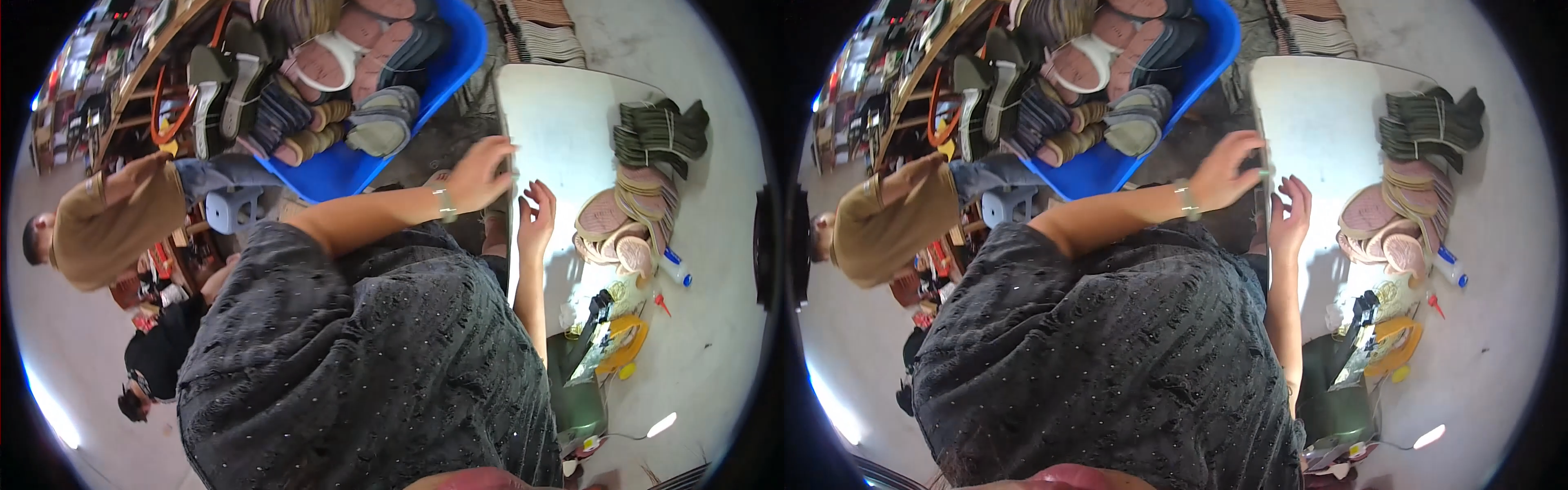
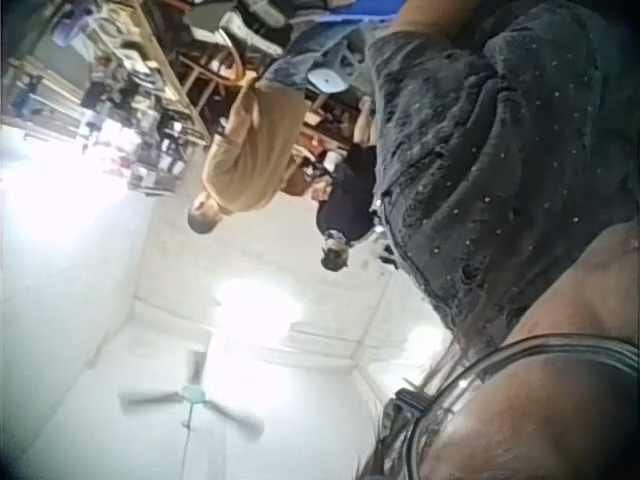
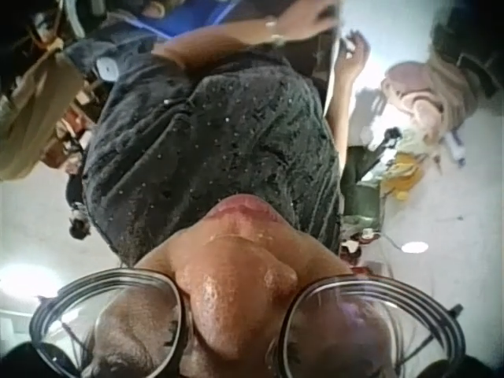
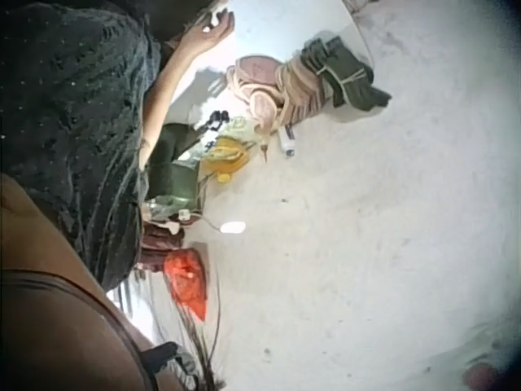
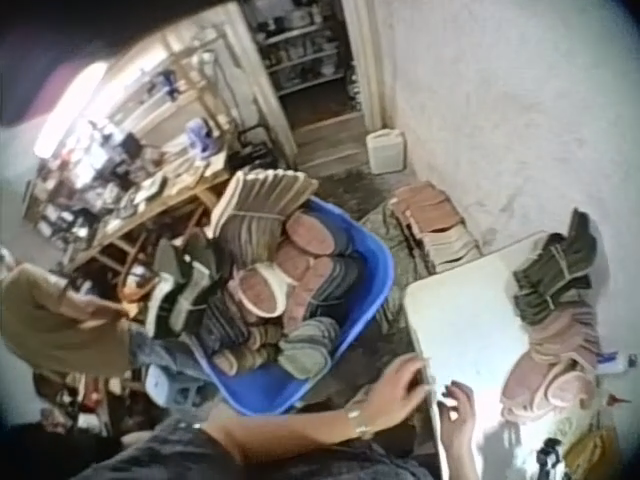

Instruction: Assembling and sorting shoe soles and components in a manufacturing facility.

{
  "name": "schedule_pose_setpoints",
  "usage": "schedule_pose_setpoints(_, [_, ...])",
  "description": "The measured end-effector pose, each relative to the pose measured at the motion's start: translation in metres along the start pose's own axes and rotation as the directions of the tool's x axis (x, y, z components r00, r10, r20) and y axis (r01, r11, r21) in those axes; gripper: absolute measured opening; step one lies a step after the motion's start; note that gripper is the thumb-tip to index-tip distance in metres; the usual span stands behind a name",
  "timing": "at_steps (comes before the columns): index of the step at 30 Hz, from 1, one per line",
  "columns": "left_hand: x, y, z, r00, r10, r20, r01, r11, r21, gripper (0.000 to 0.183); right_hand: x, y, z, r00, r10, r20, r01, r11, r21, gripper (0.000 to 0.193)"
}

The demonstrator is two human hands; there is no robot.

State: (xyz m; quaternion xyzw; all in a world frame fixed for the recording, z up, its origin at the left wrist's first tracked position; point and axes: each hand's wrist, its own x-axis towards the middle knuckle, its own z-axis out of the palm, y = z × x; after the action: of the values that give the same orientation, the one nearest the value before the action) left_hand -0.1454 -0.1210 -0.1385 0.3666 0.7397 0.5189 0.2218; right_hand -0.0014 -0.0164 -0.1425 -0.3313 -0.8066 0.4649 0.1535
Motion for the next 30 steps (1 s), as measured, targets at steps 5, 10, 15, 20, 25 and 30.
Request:
schedule_pose_setpoints(5, [-0.108, -0.052, -0.128, 0.949, -0.215, -0.229, 0.267, 0.936, 0.228, 0.047, 0.047, -0.025, 0.053, 0.977, 0.014, 0.213, -0.089, 0.934, 0.347, 0.036])
schedule_pose_setpoints(10, [-0.13, -0.149, -0.196, 0.9, -0.262, -0.349, 0.387, 0.849, 0.36, 0.072, 0.075, -0.059, 0.111, 0.896, -0.076, 0.438, -0.154, 0.871, 0.466, 0.039])
schedule_pose_setpoints(15, [-0.105, -0.127, -0.217, 0.936, -0.294, -0.195, 0.346, 0.876, 0.335, 0.064, 0.066, -0.066, 0.126, 0.859, -0.115, 0.5, -0.105, 0.914, 0.391, 0.038])
schedule_pose_setpoints(20, [-0.111, -0.039, -0.342, 0.807, 0.282, -0.52, 0.369, 0.446, 0.815, 0.054, 0.047, -0.045, 0.109, 0.852, 0.01, 0.524, -0.207, 0.925, 0.319, 0.04])
schedule_pose_setpoints(25, [-0.129, -0.078, -0.458, 0.734, 0.114, -0.67, 0.53, 0.52, 0.669, 0.061, 0.038, -0.047, 0.112, 0.862, 0.049, 0.505, -0.248, 0.909, 0.336, 0.038])
schedule_pose_setpoints(30, [-0.107, -0.055, -0.387, 0.818, 0.045, -0.573, 0.5, 0.437, 0.747, 0.069, 0.035, -0.064, 0.122, 0.844, 0.001, 0.537, -0.203, 0.926, 0.317, 0.035])
